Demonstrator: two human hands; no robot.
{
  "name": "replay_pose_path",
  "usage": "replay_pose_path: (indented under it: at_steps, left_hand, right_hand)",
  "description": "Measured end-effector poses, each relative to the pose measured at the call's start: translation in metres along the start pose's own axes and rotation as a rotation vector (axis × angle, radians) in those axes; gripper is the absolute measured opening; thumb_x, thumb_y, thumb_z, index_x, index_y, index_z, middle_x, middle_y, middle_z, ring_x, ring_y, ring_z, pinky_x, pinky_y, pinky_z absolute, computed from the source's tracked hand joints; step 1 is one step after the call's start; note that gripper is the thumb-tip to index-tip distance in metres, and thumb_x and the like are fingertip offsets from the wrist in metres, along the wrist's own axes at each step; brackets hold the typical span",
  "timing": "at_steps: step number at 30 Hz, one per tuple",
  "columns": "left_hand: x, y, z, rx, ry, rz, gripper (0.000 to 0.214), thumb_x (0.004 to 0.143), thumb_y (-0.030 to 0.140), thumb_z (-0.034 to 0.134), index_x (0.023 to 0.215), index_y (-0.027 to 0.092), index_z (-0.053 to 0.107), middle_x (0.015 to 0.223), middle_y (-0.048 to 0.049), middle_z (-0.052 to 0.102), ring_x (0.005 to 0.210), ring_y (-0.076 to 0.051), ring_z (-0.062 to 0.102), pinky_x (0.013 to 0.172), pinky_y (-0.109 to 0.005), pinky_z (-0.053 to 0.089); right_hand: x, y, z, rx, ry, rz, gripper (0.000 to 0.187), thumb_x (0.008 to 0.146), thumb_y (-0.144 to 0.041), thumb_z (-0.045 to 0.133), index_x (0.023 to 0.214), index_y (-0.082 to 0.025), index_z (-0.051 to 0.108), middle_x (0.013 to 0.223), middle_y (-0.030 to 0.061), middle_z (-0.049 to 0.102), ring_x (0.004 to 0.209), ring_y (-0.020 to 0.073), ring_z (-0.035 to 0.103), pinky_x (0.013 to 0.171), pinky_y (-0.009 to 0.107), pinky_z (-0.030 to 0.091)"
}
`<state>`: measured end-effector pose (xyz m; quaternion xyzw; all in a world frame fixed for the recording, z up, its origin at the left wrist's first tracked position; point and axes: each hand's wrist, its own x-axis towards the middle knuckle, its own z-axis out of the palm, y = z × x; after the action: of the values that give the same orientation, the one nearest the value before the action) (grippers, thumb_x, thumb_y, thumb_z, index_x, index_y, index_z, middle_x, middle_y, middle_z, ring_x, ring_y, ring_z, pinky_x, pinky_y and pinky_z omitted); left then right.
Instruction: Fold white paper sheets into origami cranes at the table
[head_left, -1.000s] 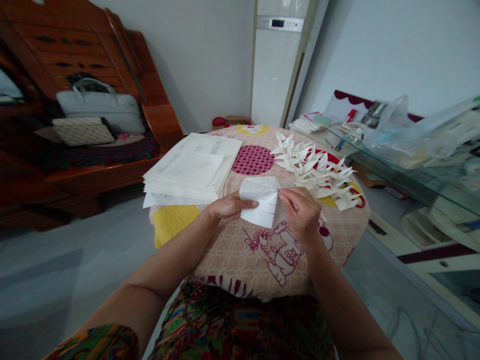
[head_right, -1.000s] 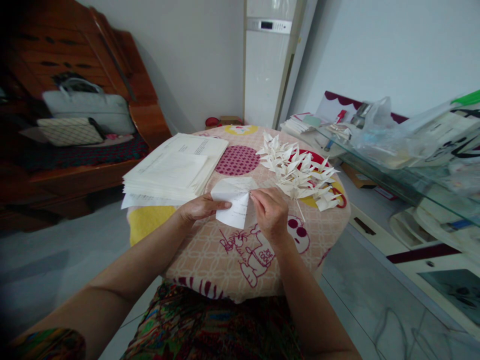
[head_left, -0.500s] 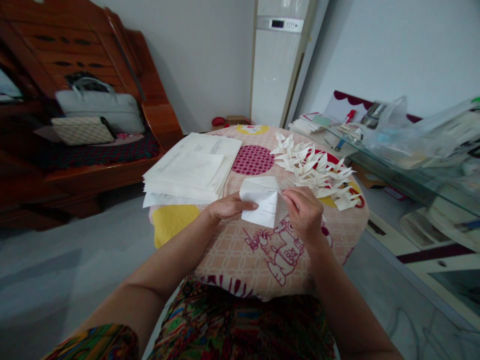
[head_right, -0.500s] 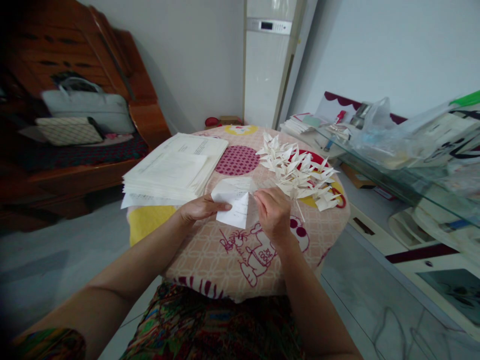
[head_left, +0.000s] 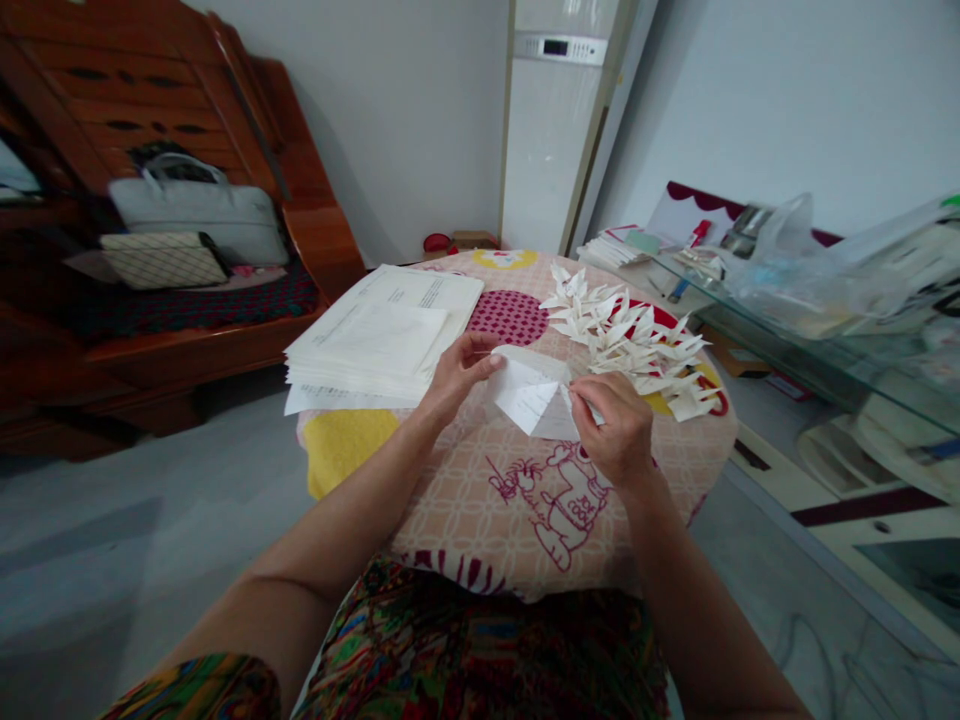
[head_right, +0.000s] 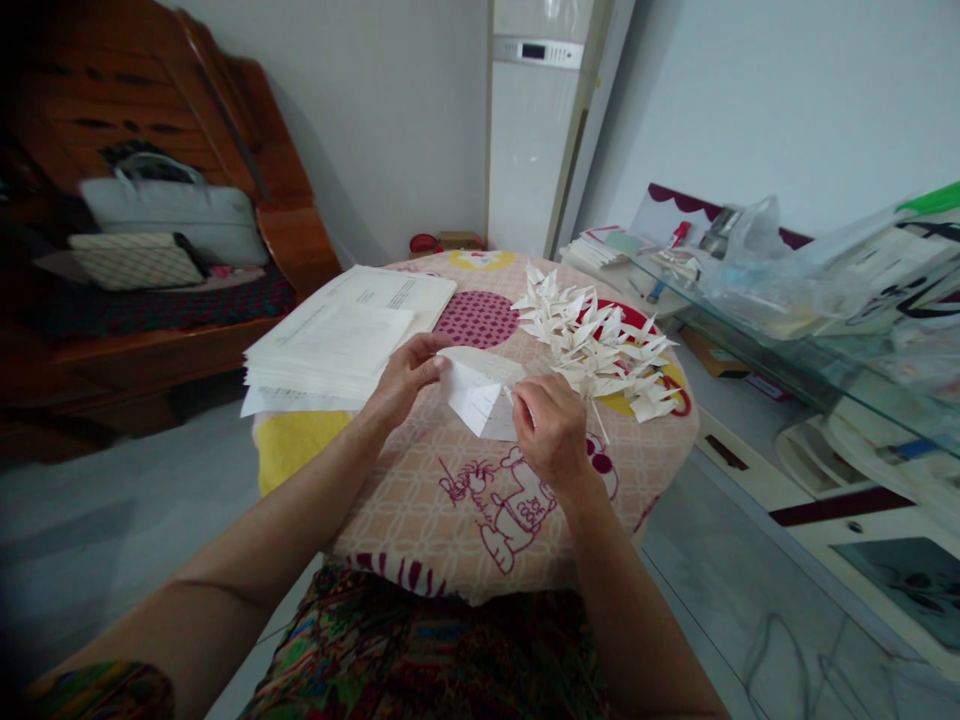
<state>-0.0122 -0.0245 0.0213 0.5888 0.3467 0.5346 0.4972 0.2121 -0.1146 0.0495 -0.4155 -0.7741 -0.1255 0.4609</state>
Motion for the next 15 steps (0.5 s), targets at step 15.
replay_pose_path:
  at_steps: [15]
  left_hand:
    - [-0.012,0.017,0.015,0.429,-0.259,0.29,0.017,0.08,0.036,0.077,0.08,0.019,0.078,0.08,-0.0062,0.072,0.077,-0.017,0.063,0.073,-0.029,0.048]
  right_hand:
    - [-0.011,0.009,0.019,0.035,-0.113,0.079,0.021,0.095,-0.017,0.052,0.077,-0.02,0.064,0.074,0.0054,0.066,0.076,0.0203,0.058,0.07,0.033,0.044]
